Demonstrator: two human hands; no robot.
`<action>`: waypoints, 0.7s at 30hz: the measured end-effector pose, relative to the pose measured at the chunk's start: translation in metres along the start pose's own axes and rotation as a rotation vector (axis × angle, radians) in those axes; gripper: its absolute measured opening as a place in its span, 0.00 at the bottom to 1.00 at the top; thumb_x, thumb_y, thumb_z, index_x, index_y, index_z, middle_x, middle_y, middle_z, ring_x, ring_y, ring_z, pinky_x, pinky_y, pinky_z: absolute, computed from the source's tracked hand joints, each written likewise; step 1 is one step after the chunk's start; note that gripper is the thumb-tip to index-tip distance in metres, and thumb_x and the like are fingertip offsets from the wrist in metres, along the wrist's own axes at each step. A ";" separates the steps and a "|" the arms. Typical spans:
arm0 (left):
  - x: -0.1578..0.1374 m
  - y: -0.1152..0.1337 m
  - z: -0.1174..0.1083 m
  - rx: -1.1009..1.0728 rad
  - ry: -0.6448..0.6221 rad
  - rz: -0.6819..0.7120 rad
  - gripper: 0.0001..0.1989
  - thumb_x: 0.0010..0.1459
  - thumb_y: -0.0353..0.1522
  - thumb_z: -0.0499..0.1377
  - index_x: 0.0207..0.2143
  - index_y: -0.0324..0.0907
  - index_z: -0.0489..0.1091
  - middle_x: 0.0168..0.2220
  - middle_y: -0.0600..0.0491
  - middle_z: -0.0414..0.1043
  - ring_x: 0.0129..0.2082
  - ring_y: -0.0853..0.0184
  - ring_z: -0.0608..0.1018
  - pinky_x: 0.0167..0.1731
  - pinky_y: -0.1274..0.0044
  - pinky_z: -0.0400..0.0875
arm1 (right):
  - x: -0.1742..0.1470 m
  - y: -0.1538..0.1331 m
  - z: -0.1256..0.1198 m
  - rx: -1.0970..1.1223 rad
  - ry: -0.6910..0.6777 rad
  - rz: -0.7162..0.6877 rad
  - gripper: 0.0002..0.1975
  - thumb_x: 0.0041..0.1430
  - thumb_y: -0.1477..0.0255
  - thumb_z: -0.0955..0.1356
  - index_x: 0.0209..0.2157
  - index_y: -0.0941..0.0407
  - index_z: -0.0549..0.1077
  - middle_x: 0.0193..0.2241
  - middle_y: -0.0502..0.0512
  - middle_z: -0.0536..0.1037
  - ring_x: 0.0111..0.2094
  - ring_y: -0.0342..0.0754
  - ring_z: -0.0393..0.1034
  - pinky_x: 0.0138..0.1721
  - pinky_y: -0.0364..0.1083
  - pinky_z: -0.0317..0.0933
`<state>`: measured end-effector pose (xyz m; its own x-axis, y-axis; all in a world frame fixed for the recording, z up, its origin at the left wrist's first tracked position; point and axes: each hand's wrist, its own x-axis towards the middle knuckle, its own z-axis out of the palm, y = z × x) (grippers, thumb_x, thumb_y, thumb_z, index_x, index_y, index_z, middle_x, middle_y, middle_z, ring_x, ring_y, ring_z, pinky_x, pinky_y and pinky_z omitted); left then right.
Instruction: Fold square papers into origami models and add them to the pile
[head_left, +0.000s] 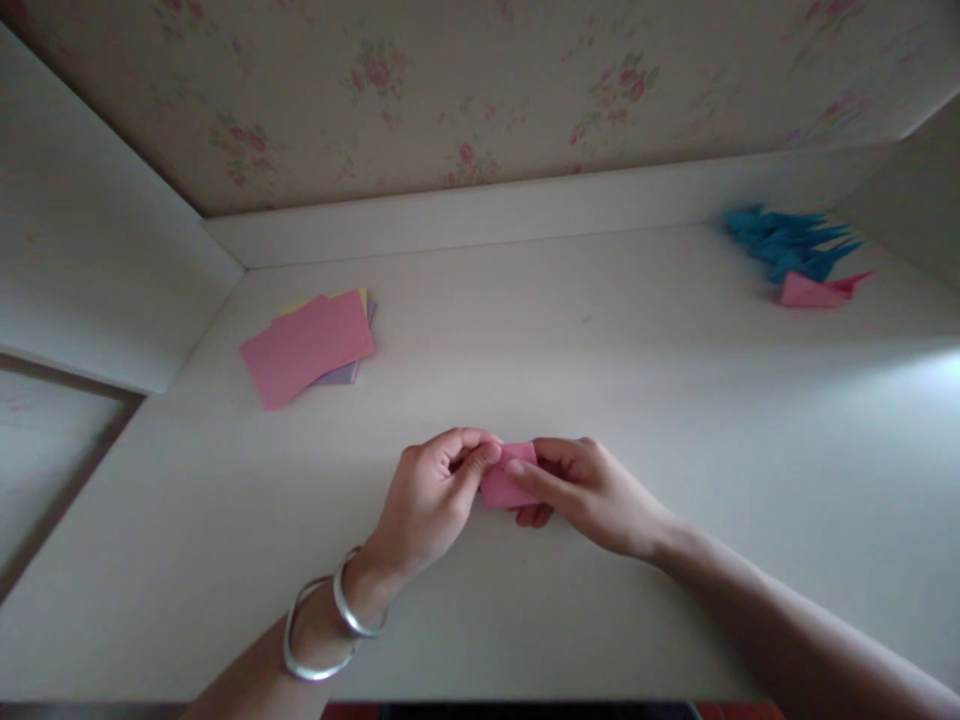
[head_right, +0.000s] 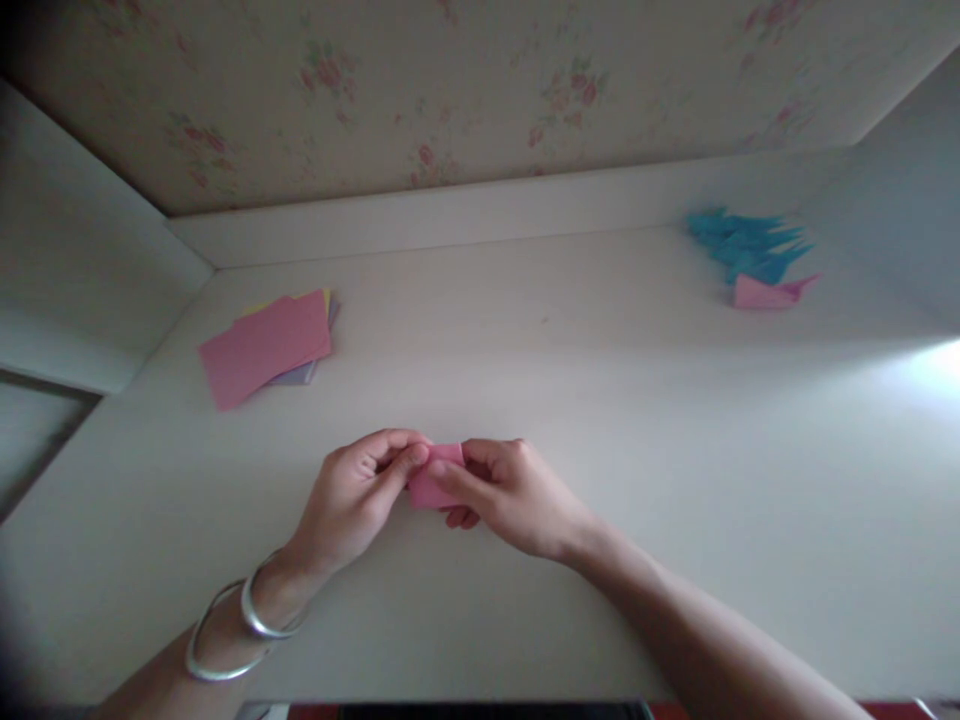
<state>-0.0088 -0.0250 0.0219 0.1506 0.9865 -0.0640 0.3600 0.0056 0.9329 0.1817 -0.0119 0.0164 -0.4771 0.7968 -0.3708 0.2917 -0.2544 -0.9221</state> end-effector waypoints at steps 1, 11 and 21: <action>0.000 0.001 0.000 -0.011 -0.011 -0.007 0.12 0.64 0.39 0.58 0.36 0.41 0.77 0.32 0.54 0.81 0.31 0.70 0.79 0.31 0.83 0.71 | 0.000 0.000 -0.001 -0.071 0.032 -0.018 0.23 0.64 0.53 0.64 0.27 0.58 0.73 0.21 0.51 0.76 0.23 0.41 0.71 0.23 0.38 0.61; 0.001 0.002 0.001 -0.101 -0.045 -0.071 0.13 0.63 0.39 0.60 0.33 0.39 0.77 0.30 0.52 0.80 0.30 0.70 0.78 0.30 0.83 0.72 | -0.003 -0.005 -0.001 -0.113 0.045 -0.098 0.21 0.68 0.62 0.62 0.23 0.56 0.71 0.19 0.50 0.78 0.22 0.41 0.71 0.25 0.38 0.61; -0.005 -0.005 0.006 -0.109 -0.038 0.207 0.15 0.61 0.33 0.62 0.51 0.43 0.70 0.46 0.47 0.78 0.33 0.68 0.82 0.31 0.80 0.80 | 0.006 -0.001 -0.002 0.353 0.312 -0.117 0.19 0.62 0.55 0.68 0.30 0.58 0.74 0.22 0.51 0.76 0.23 0.43 0.70 0.25 0.42 0.64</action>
<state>-0.0059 -0.0310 0.0157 0.2462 0.9616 0.1211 0.2165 -0.1763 0.9602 0.1802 -0.0054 0.0151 -0.2024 0.9438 -0.2613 -0.0738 -0.2808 -0.9569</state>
